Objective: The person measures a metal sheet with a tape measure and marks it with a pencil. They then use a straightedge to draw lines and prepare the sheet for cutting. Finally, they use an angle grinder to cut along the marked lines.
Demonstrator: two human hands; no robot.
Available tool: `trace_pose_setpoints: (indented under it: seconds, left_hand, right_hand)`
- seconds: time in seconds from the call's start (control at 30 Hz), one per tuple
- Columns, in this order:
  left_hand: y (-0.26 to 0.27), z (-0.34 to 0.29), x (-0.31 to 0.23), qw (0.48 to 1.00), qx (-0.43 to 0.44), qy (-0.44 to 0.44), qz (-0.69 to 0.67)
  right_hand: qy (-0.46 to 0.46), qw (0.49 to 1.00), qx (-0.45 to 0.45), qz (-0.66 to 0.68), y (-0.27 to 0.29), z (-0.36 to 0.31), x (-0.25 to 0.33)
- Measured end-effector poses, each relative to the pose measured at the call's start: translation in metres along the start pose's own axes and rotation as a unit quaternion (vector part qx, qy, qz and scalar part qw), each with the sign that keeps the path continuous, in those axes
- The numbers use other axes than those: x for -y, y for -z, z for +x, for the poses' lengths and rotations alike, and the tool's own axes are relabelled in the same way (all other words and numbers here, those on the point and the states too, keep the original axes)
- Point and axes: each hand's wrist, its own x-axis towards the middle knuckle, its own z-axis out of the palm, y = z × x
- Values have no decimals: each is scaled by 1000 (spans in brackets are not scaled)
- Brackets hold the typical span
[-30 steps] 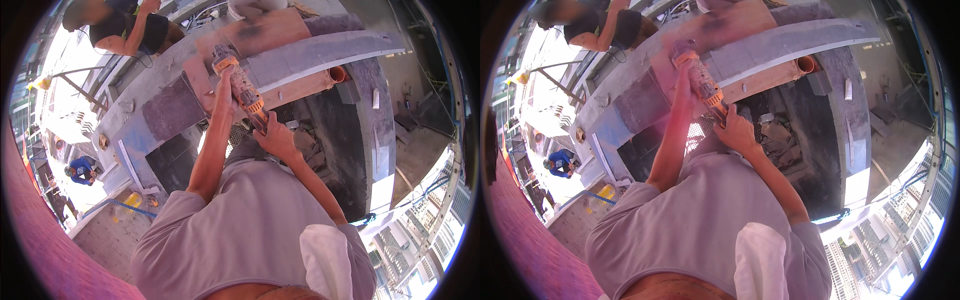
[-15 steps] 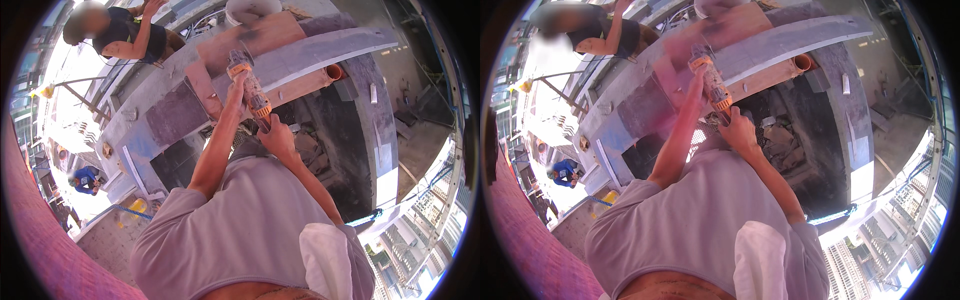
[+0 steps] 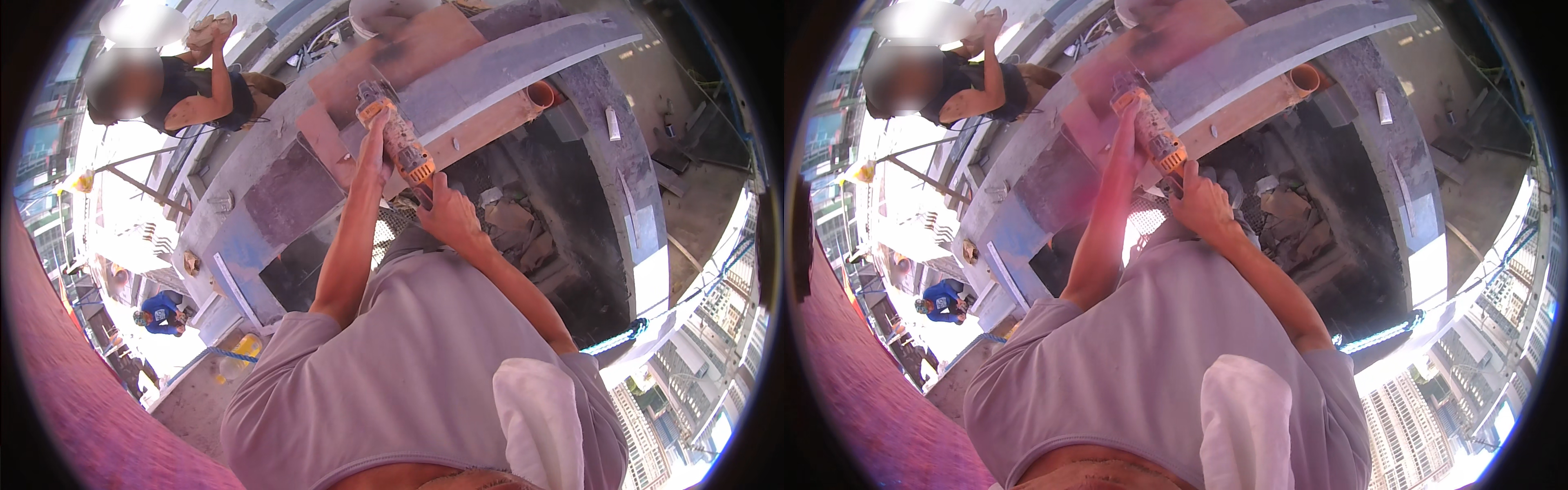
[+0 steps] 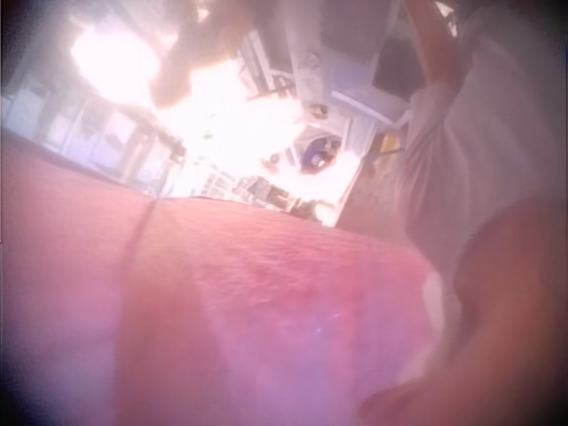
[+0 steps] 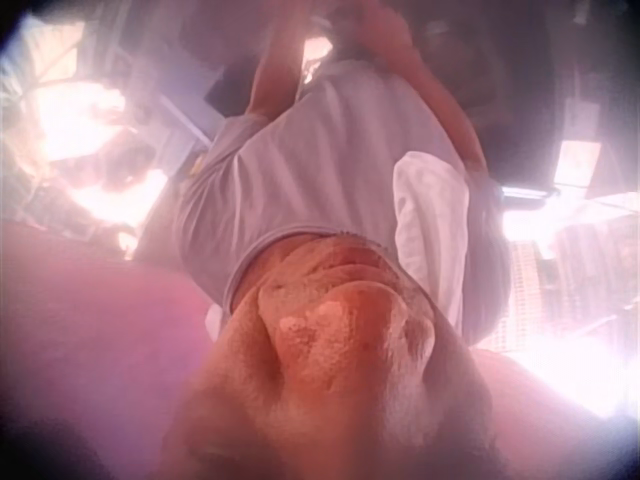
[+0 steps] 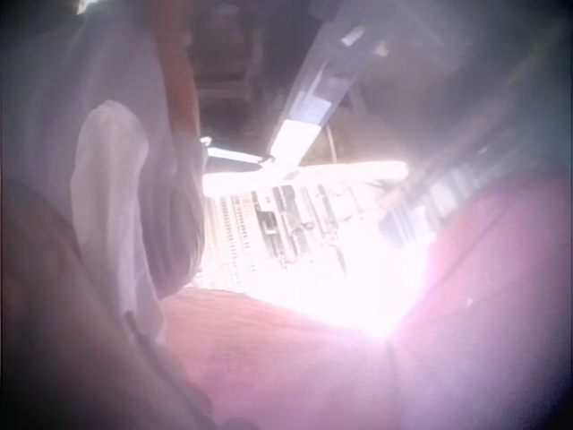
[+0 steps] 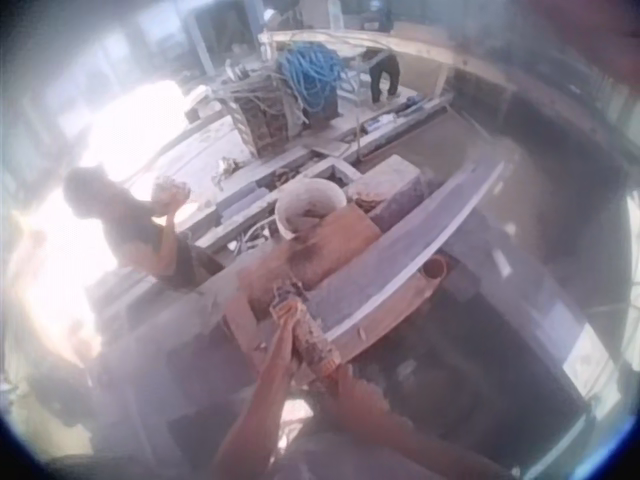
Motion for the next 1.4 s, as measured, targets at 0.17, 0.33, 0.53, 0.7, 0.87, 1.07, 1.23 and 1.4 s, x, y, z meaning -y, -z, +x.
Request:
trace_pose_setpoints:
  seconds: [0.17,0.33,0.53,0.7,0.87,1.07,1.23,1.4]
  left_hand:
    - [8,10,3,1000,10,12,20]
    - [5,5,4,1000,6,6,13]
    - [9,7,5,1000,11,8,10]
    - [10,9,8,1000,22,-15,8]
    - [10,8,7,999,26,-12,16]
    - [5,8,9,1000,1,-2,15]
    - [3,15,5,1000,-18,1,10]
    - [4,27,1,999,-42,-14,-15]
  right_hand:
    - [-13,1000,17,-16,5,1,3]
    - [-12,1000,20,-17,5,2,0]
    - [-12,1000,24,-9,6,2,1]
    - [-9,1000,26,-12,4,5,-1]
    - [-23,999,44,-9,7,6,5]
    - [-61,995,77,-18,21,8,19]
    - [-56,995,83,-11,26,14,24]
    - [-49,995,82,-7,24,28,27]
